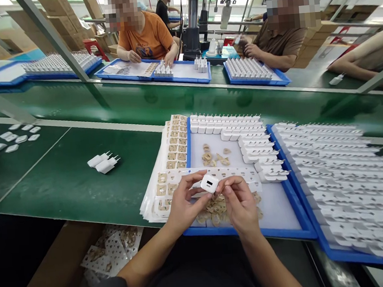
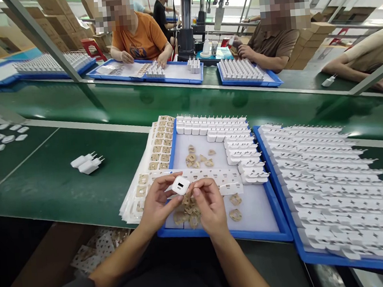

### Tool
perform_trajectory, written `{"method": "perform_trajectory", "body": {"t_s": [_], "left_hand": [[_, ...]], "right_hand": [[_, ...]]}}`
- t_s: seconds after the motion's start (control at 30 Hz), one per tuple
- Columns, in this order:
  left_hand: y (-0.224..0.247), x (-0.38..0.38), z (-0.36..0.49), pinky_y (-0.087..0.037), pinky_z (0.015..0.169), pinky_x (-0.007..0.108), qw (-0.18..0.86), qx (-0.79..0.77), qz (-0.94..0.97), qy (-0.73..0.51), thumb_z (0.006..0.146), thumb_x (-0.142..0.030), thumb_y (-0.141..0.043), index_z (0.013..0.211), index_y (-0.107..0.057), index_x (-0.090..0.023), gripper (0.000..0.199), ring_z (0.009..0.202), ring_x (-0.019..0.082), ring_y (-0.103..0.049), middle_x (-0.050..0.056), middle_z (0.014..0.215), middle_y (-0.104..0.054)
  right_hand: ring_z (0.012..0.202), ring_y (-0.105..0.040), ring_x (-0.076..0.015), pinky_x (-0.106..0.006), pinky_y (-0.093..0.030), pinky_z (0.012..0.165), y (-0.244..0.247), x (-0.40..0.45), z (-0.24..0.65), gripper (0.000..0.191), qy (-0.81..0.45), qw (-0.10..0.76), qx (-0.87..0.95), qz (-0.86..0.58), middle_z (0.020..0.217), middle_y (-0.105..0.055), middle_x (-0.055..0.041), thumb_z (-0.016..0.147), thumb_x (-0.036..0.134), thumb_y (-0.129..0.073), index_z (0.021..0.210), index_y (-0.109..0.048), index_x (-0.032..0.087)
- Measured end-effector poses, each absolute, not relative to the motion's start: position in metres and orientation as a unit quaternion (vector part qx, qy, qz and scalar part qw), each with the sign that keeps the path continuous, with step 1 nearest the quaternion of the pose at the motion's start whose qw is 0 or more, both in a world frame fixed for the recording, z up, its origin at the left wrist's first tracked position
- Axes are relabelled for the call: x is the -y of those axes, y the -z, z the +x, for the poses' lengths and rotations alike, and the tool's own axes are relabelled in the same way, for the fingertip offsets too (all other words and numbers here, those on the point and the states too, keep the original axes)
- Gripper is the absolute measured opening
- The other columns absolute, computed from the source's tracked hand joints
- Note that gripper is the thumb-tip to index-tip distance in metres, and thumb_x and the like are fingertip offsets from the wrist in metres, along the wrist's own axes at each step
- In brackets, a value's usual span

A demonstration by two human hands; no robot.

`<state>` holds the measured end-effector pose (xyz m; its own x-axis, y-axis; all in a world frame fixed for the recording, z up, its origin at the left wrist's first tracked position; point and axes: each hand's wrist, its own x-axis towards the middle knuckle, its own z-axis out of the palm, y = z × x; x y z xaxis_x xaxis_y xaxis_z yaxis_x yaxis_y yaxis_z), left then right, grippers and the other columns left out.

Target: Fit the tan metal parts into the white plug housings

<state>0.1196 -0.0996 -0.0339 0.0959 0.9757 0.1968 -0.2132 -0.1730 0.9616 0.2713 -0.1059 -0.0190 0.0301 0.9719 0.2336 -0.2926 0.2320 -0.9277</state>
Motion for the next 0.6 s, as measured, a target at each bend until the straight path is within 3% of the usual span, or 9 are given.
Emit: {"method": "perform_trajectory", "body": {"t_s": [0.17, 0.33, 0.6], "left_hand": [[0.035, 0.098, 0.109, -0.062, 0.091, 0.032, 0.414, -0.381, 0.605, -0.564, 0.085, -0.020, -0.077, 0.126, -0.060, -0.024, 0.045, 0.123, 0.024, -0.066, 0.012, 0.133, -0.067], [0.020, 0.098, 0.099, -0.060, 0.097, 0.036, 0.245, -0.374, 0.720, -0.530, 0.085, -0.020, -0.075, 0.131, -0.061, -0.022, 0.048, 0.117, 0.024, -0.070, 0.012, 0.126, -0.072], [0.010, 0.100, 0.102, -0.059, 0.100, 0.037, 0.219, -0.367, 0.740, -0.519, 0.085, -0.018, -0.072, 0.129, -0.063, -0.020, 0.045, 0.113, 0.024, -0.072, 0.011, 0.120, -0.074]], "right_hand": [[0.078, -0.065, -0.0141, -0.027, -0.055, 0.071, 0.013, 0.110, 0.270, 0.000, -0.526, 0.597, 0.491, -0.354, 0.085, -0.067, 0.0005, 0.098, 0.027, -0.063, 0.098, -0.063, 0.027], [0.090, -0.064, -0.0167, -0.031, -0.052, 0.082, -0.003, 0.113, 0.279, 0.008, -0.389, 0.585, 0.558, -0.441, 0.093, -0.065, -0.0011, 0.095, 0.020, -0.066, 0.101, -0.065, 0.026], [0.094, -0.066, -0.0192, -0.034, -0.053, 0.084, -0.009, 0.114, 0.276, 0.013, -0.312, 0.551, 0.625, -0.456, 0.094, -0.067, -0.0018, 0.093, 0.016, -0.066, 0.102, -0.064, 0.026]]}}
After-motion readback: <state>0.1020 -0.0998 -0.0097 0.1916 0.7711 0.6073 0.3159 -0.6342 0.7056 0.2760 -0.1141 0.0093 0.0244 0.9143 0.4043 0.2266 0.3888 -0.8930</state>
